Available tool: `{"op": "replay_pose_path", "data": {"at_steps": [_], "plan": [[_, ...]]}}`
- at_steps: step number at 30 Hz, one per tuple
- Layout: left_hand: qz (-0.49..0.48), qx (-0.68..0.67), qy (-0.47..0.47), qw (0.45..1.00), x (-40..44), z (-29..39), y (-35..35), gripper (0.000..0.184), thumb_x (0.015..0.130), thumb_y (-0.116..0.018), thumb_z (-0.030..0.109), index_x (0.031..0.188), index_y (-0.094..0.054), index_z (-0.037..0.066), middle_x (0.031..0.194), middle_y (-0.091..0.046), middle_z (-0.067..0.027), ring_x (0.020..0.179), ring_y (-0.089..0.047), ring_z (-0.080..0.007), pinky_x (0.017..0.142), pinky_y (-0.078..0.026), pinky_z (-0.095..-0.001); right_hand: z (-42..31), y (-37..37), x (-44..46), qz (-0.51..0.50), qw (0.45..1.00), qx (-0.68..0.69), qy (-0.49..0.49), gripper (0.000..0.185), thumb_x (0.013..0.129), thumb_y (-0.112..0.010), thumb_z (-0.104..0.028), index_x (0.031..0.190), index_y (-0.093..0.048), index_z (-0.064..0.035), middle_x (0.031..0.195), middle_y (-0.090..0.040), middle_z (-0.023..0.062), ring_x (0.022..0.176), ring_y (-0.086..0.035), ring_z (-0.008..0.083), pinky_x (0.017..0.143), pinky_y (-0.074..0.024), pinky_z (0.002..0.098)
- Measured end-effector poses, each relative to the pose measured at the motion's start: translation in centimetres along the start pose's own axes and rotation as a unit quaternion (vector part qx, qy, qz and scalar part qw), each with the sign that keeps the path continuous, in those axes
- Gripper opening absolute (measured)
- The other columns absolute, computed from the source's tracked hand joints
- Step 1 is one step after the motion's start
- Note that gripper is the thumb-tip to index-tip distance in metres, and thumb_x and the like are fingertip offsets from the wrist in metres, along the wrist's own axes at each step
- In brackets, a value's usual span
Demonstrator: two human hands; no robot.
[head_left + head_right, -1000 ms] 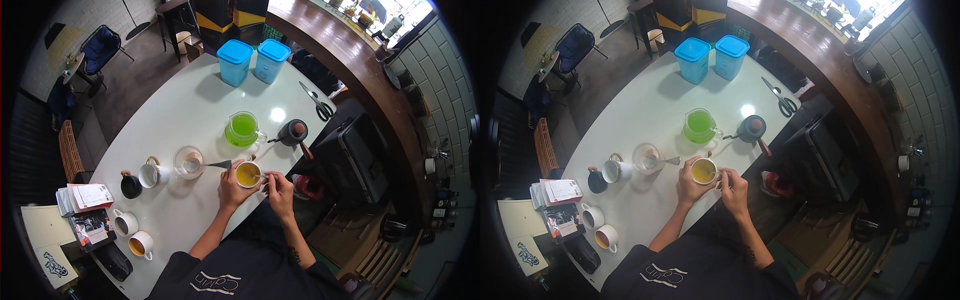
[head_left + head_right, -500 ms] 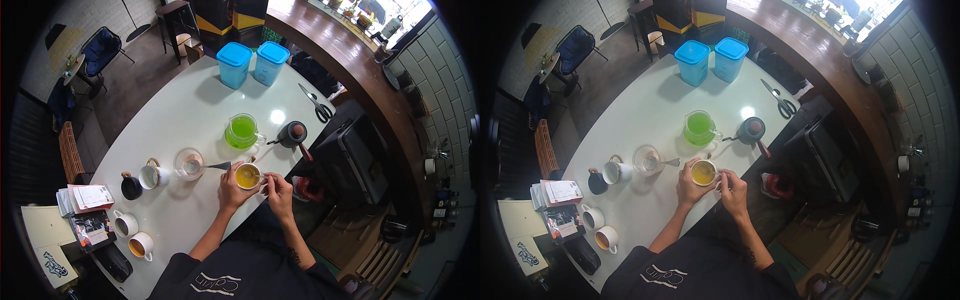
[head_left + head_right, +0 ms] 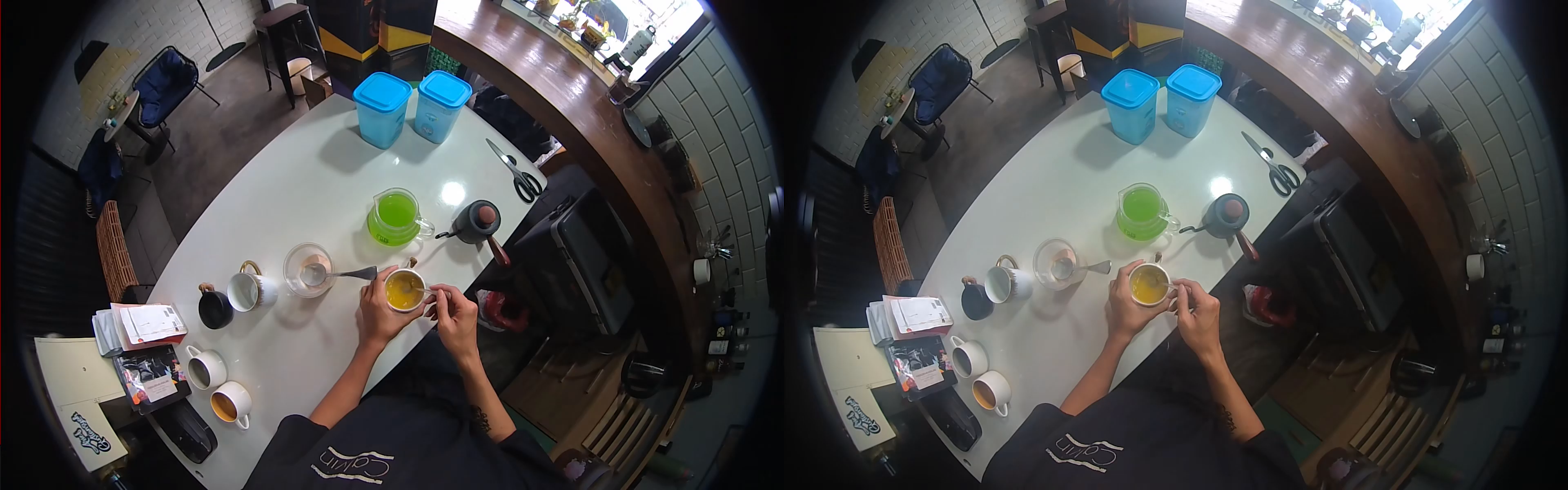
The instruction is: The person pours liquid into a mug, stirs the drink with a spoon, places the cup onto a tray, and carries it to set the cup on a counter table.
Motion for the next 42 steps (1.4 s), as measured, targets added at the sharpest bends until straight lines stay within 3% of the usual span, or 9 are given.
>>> {"op": "replay_pose_path", "data": {"at_steps": [15, 17, 32, 35, 42], "plan": [[-0.002, -0.015, -0.017, 1.000, 0.0, -0.1, -0.1, 0.087, 0.055, -0.096, 0.033, 0.127, -0.052, 0.010, 0.116, -0.066, -0.0104, 0.101, -0.063, -0.0345, 0.087, -0.051, -0.0458, 0.2, -0.2, -0.1, -0.018, 1.000, 0.001, -0.008, 0.018, 0.099, -0.054, -0.004, 0.106, -0.067, 0.0062, 0.073, -0.071, 0.0110, 0.064, -0.069, 0.0129, 0.059, -0.0546, 0.0267], [-0.008, -0.013, -0.011, 1.000, -0.1, -0.5, -0.4, 0.089, 0.057, -0.093, 0.041, 0.129, -0.054, 0.006, 0.121, -0.065, -0.0119, 0.104, -0.065, -0.0322, 0.091, -0.046, -0.0434, 0.2, -0.1, -0.1, -0.010, 1.000, 0.006, -0.008, 0.018, 0.099, -0.054, -0.004, 0.106, -0.067, 0.0063, 0.073, -0.071, 0.0109, 0.064, -0.069, 0.0130, 0.059, -0.0548, 0.0268], [-0.005, -0.023, -0.020, 1.000, -0.2, -1.0, -0.7, 0.091, 0.056, -0.094, 0.044, 0.129, -0.054, 0.006, 0.121, -0.065, -0.0119, 0.104, -0.064, -0.0326, 0.091, -0.046, -0.0434, 0.7, -0.4, -0.3, -0.026, 0.999, 0.010, -0.019, 0.020, 0.103, -0.050, -0.007, 0.109, -0.064, 0.0070, 0.079, -0.071, 0.0103, 0.067, -0.067, 0.0111, 0.062, -0.0548, 0.0246], [0.011, -0.007, -0.041, 0.999, -0.1, -0.4, -0.4, 0.086, 0.057, -0.096, 0.038, 0.125, -0.052, 0.007, 0.113, -0.066, -0.0105, 0.098, -0.065, -0.0318, 0.086, -0.048, -0.0432, 0.5, -0.1, -0.1, -0.021, 0.999, 0.013, -0.025, 0.019, 0.101, -0.052, -0.006, 0.108, -0.065, 0.0069, 0.078, -0.072, 0.0110, 0.067, -0.069, 0.0125, 0.063, -0.0561, 0.0259], [0.001, -0.007, -0.034, 0.999, 0.0, -0.1, -0.2, 0.087, 0.056, -0.096, 0.037, 0.125, -0.052, 0.008, 0.113, -0.066, -0.0106, 0.096, -0.065, -0.0327, 0.086, -0.048, -0.0441, 1.2, -0.1, -0.1, -0.020, 0.999, 0.009, -0.024, 0.019, 0.100, -0.053, -0.006, 0.108, -0.066, 0.0068, 0.078, -0.073, 0.0114, 0.065, -0.070, 0.0135, 0.061, -0.0563, 0.0271]]}}
Point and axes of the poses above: each hand's wrist, its own x-axis towards the middle knuckle, its own y-axis out of the back of the hand, z = x × y, the point moved 10 cm from there along x, towards the middle knuckle
